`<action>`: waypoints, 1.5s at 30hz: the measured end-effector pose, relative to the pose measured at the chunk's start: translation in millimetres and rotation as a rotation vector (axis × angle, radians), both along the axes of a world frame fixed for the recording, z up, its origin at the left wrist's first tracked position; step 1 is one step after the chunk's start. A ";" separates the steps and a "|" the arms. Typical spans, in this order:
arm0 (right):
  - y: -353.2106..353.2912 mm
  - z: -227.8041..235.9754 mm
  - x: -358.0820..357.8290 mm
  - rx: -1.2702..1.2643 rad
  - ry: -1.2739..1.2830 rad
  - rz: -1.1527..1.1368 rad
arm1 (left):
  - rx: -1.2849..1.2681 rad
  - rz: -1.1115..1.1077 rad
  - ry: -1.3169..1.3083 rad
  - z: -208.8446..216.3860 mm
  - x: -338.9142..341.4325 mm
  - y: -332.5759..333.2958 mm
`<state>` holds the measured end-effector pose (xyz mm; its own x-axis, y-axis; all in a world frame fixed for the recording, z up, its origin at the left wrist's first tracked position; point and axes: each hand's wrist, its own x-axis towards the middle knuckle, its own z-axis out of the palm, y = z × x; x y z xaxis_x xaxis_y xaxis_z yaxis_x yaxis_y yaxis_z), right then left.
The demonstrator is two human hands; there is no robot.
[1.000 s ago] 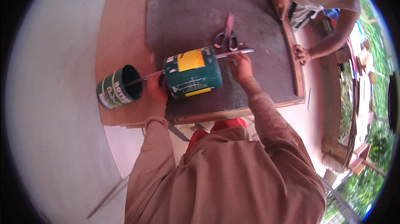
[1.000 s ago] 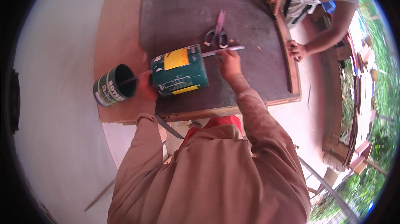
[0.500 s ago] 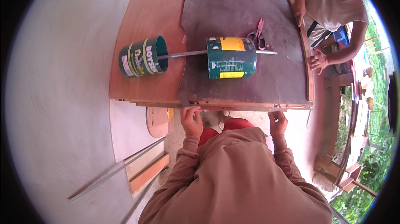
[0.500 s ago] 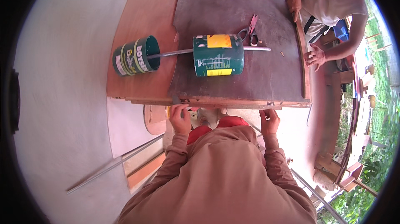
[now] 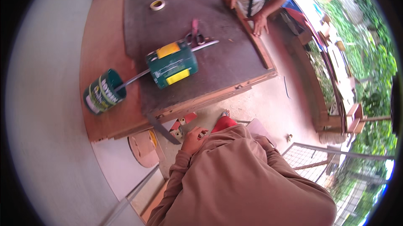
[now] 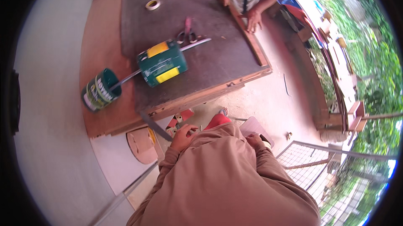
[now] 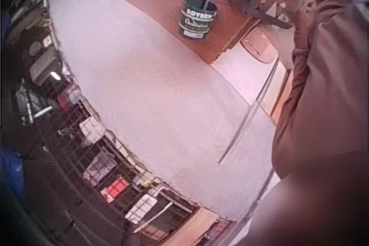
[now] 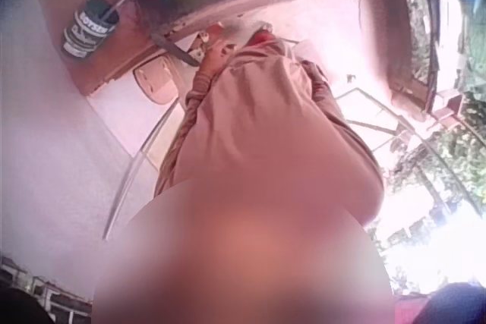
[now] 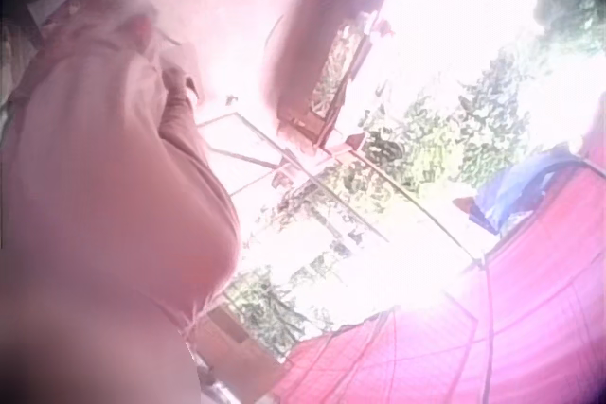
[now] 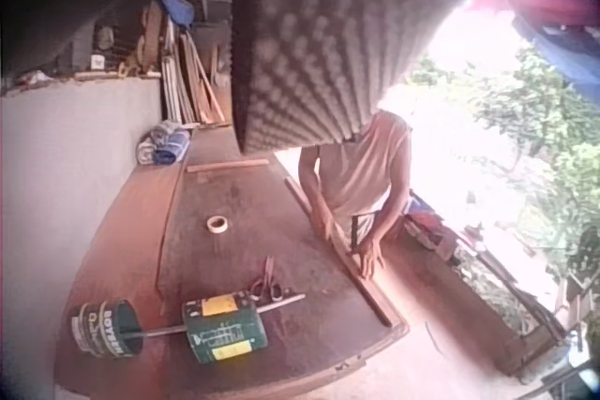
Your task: The person walks through a cluttered outdoor area into a workshop, picks up a metal rod, and inserts it through two paint can lids to create a makeshift paint stirrer. They then walk around the workshop holding the assembled rod.
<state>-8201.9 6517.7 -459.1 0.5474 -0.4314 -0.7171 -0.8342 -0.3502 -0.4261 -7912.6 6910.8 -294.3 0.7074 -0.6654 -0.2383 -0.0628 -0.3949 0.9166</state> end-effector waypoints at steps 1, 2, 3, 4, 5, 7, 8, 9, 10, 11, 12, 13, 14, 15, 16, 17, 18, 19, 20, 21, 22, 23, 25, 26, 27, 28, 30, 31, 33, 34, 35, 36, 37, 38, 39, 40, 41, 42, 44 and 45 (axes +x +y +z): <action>8.5 1.3 -1.9 0.060 -0.032 -0.107 | -0.040 -0.060 -0.014 6.1 5.1 -10.5; 16.4 1.4 -2.3 0.045 -0.067 -0.103 | -0.035 -0.120 0.002 13.2 11.8 -23.0; 23.4 -0.8 -2.7 0.047 -0.102 -0.144 | -0.019 -0.175 0.036 20.7 19.5 -37.4; 29.3 -5.8 -3.8 0.079 -0.115 -0.219 | 0.019 -0.246 0.050 28.2 27.8 -53.6; 33.9 -13.2 -6.1 0.106 -0.138 -0.303 | 0.019 -0.316 0.010 35.2 36.1 -71.8; 40.3 -31.3 -15.8 0.239 -0.236 -0.476 | 0.051 -0.442 -0.033 46.2 49.8 -113.5; 42.5 -38.9 -22.8 0.242 -0.247 -0.507 | 0.063 -0.463 -0.012 50.0 54.4 -137.2; 44.3 -43.9 -30.4 0.204 -0.285 -0.564 | 0.074 -0.500 0.007 52.7 57.6 -163.3; 45.2 -46.1 -37.9 0.213 -0.237 -0.586 | 0.071 -0.549 0.027 54.3 59.8 -192.1; 45.1 -46.1 -45.0 0.161 -0.160 -0.672 | 0.096 -0.582 0.041 54.7 60.6 -223.0; 44.1 -44.7 -52.0 0.182 -0.146 -0.715 | 0.097 -0.602 0.052 54.6 59.7 -254.9; 41.7 -42.6 -58.6 0.230 -0.077 -0.808 | 0.098 -0.632 0.057 55.0 57.2 -287.0; 37.6 -40.4 -64.4 0.273 -0.008 -0.905 | 0.085 -0.650 0.031 56.5 53.6 -319.0; 32.2 -38.8 -69.4 0.374 0.065 -1.016 | 0.084 -0.659 -0.005 59.1 49.4 -350.3; 25.5 -37.6 -73.4 0.393 -0.031 -1.178 | 0.053 -0.683 -0.032 62.7 45.4 -380.8; 17.6 -36.7 -76.2 0.372 -0.101 -1.279 | 0.033 -0.694 -0.063 66.4 42.0 -410.8; 9.1 -36.2 -77.6 0.400 -0.051 -1.363 | 0.023 -0.707 -0.114 69.5 39.6 -440.4; 0.4 -35.6 -77.8 0.384 -0.158 -1.429 | -0.005 -0.735 -0.174 71.1 38.2 -469.6; -8.1 -34.5 -76.8 0.384 -0.205 -1.492 | -0.028 -0.773 -0.233 71.1 37.9 -498.5; -15.7 -32.5 -75.2 0.383 -0.204 -1.572 | -0.060 -0.805 -0.276 69.1 38.4 -526.9; -22.4 -29.4 -73.5 0.416 -0.351 -1.630 | -0.064 -0.825 -0.365 65.3 39.3 -554.7; -28.2 -24.9 -72.6 0.438 -0.462 -1.706 | -0.081 -0.846 -0.443 59.8 40.1 -581.9; -35.9 -12.7 -74.7 0.433 -0.548 -1.800 | -0.111 -0.855 -0.481 44.6 40.5 -632.1; -37.8 -5.7 -78.2 0.418 -0.524 -1.818 | -0.118 -0.843 -0.447 36.1 39.3 -654.9; -38.6 1.0 -83.5 0.423 -0.509 -1.829 | -0.113 -0.817 -0.417 27.5 37.1 -676.1; -38.3 6.7 -90.3 0.439 -0.590 -1.874 | -0.092 -0.823 -0.394 19.0 33.7 -695.6; -35.6 13.3 -107.6 0.260 -0.421 -1.852 | -0.094 -0.911 -0.340 3.7 24.1 -729.3; -33.8 13.8 -116.9 0.263 -0.301 -1.857 | -0.067 -0.941 -0.313 -2.8 18.8 -743.1; -33.1 9.0 -133.3 0.209 -0.116 -1.895 | -0.090 -1.039 -0.386 -14.2 10.6 -765.6; -36.3 3.8 -139.5 0.140 -0.077 -1.853 | -0.087 -1.073 -0.410 -20.4 9.0 -775.5; -43.1 -2.9 -144.0 0.087 0.046 -1.820 | -0.106 -1.118 -0.419 -28.3 10.3 -785.1; -54.0 -10.6 -146.4 0.058 0.036 -1.779 | -0.039 -1.083 -0.414 -38.4 15.4 -794.7; -70.1 -18.5 -147.2 0.023 0.079 -1.759 | -0.025 -1.078 -0.388 -51.2 24.5 -804.7; -92.0 -25.4 -147.2 0.001 0.068 -1.744 | 0.002 -1.076 -0.412 -66.6 37.1 -815.1; -119.7 -29.8 -147.3 -0.165 -0.039 -1.696 | 0.016 -1.070 -0.357 -83.8 51.9 -825.6; -152.5 -30.0 -148.2 -0.141 -0.059 -1.662 | 0.081 -1.040 -0.285 -101.4 67.7 -835.8; -189.2 -25.2 -150.0 -0.187 -0.103 -1.582 | 0.133 -0.992 -0.264 -117.5 82.8 -845.7; -228.8 -15.4 -152.5 -0.200 -0.142 -1.551 | 0.514 -1.134 -0.582 -130.7 95.6 -856.2; -310.4 13.9 -158.9 -0.213 -0.229 -1.564 | 0.814 -1.298 -0.720 -146.3 107.7 -884.4; -349.1 29.8 -162.5 -0.279 -0.274 -1.586 | 0.841 -1.324 -0.696 -149.3 106.4 -903.9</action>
